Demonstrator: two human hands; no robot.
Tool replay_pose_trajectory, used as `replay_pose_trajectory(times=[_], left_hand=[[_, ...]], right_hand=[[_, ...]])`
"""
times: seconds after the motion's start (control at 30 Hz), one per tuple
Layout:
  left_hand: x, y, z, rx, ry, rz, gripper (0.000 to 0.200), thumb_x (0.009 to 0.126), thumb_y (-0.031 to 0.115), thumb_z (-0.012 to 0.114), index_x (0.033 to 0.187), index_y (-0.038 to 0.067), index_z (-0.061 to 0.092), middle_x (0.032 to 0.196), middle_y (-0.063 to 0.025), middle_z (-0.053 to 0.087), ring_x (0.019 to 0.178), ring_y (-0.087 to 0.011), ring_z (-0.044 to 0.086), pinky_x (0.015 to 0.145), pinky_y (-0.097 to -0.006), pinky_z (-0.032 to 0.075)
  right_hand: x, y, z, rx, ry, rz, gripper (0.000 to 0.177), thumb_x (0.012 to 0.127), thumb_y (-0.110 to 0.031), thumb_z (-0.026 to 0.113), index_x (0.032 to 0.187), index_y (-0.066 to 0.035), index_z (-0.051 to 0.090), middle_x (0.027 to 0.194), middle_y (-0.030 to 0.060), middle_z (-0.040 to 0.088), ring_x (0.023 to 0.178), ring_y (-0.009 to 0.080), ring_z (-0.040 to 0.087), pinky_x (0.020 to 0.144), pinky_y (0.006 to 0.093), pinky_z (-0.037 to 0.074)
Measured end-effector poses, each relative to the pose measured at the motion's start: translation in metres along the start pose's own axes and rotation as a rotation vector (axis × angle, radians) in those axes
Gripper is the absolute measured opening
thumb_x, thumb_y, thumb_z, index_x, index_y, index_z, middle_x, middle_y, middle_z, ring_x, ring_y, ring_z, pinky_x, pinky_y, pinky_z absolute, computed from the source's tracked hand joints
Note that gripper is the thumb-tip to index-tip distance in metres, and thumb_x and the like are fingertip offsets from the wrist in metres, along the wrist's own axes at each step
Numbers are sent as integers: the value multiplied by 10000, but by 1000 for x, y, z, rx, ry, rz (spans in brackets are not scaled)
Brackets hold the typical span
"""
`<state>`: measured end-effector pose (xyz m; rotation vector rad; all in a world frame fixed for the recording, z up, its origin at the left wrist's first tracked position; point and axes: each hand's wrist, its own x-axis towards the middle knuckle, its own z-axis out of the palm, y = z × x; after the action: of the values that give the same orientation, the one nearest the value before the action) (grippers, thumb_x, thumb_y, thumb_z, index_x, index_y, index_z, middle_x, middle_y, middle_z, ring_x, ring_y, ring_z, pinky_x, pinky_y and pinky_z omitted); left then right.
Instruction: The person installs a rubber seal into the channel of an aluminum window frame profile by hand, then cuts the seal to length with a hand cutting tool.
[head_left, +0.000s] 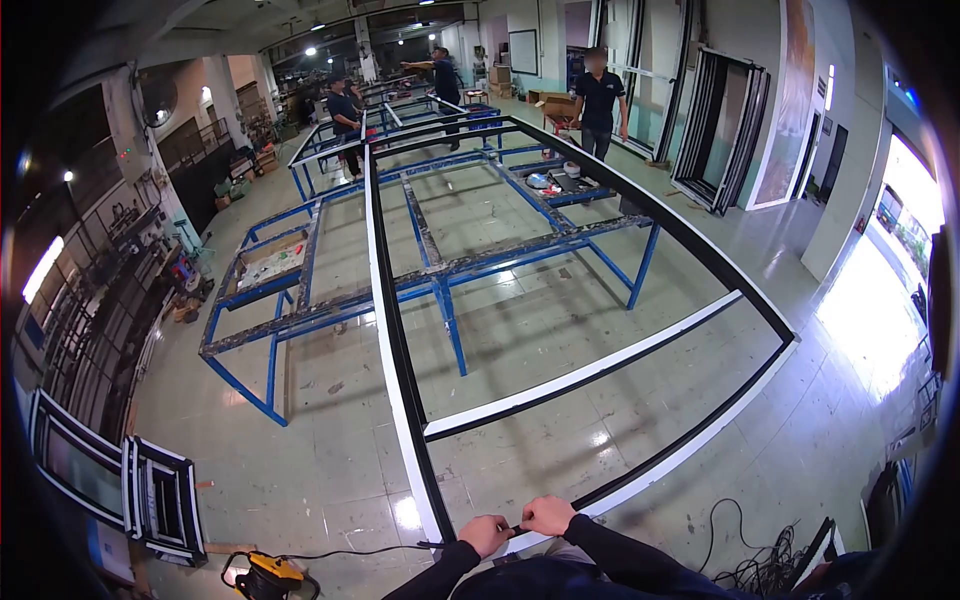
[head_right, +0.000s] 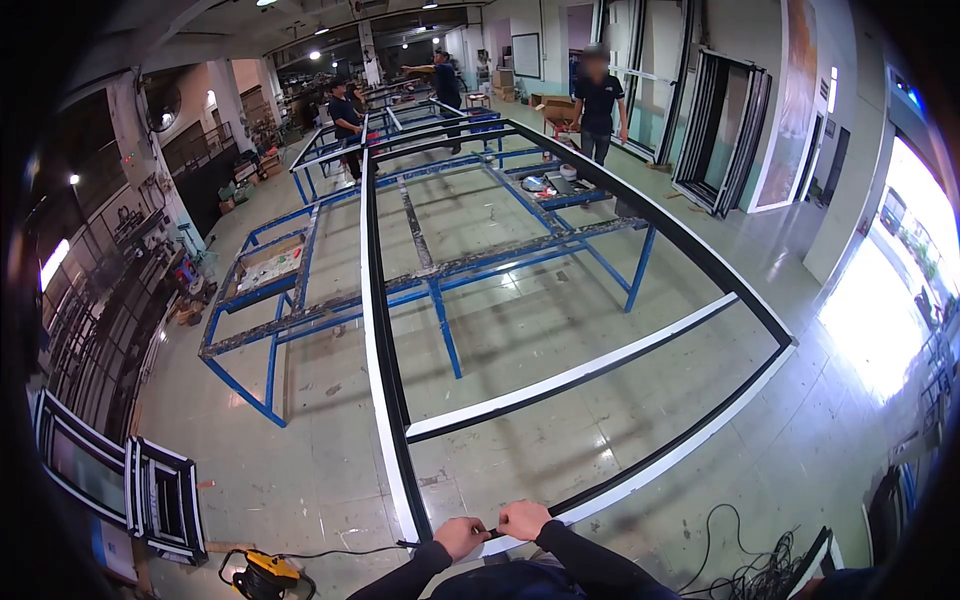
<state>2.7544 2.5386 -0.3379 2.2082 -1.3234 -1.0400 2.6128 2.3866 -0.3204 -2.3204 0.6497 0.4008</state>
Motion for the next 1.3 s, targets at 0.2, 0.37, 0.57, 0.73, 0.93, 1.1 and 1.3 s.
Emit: replay_pose_trajectory(times=[0.2,0.37,0.57,0.73,0.93,1.1,1.3], left_hand=[[4,-11,8,-25,-3,-13,290,828,378,688,895,96,704,837,-160,697,840,-336,672,754,-418,519],[5,-14,10,41,39,41,302,835,384,676,938,102,705,897,-160,707,878,-329,676,794,-414,524],[20,-17,14,-128,-155,-32,369,850,410,655,1048,104,714,969,-158,717,921,-308,685,834,-380,527],[27,-14,18,-140,-197,-73,381,873,394,651,1066,74,719,946,-159,719,893,-282,686,819,-358,522],[36,-13,27,-146,-192,-35,382,881,396,647,1044,60,724,934,-162,720,881,-274,686,819,-356,521],[40,-2,23,-135,-228,-37,425,885,435,624,1061,60,720,975,-181,714,927,-313,680,850,-383,517],[48,3,29,-101,-254,-42,447,898,457,600,1074,63,719,1007,-184,711,963,-330,675,877,-397,511]], right_hand=[[6,6,7,27,6,25,287,785,-398,695,897,-138,742,903,120,713,907,336,672,807,453,530],[18,9,2,-67,-167,50,373,806,-477,668,948,-138,735,949,119,718,971,327,667,849,450,520],[29,20,1,-60,-240,5,455,810,-560,650,925,-129,739,885,116,721,922,317,678,827,426,520],[21,24,-25,-123,-341,55,518,798,-626,636,865,-124,745,821,107,715,824,297,682,741,409,517],[27,45,-19,-145,-313,43,564,774,-690,624,852,-144,743,799,97,709,785,267,680,707,391,521],[18,40,-33,-185,-317,122,574,742,-692,646,870,-143,754,833,92,718,825,281,683,713,408,515],[16,63,-36,-141,-288,128,609,725,-718,646,867,-136,759,853,88,723,841,269,683,721,392,519]])
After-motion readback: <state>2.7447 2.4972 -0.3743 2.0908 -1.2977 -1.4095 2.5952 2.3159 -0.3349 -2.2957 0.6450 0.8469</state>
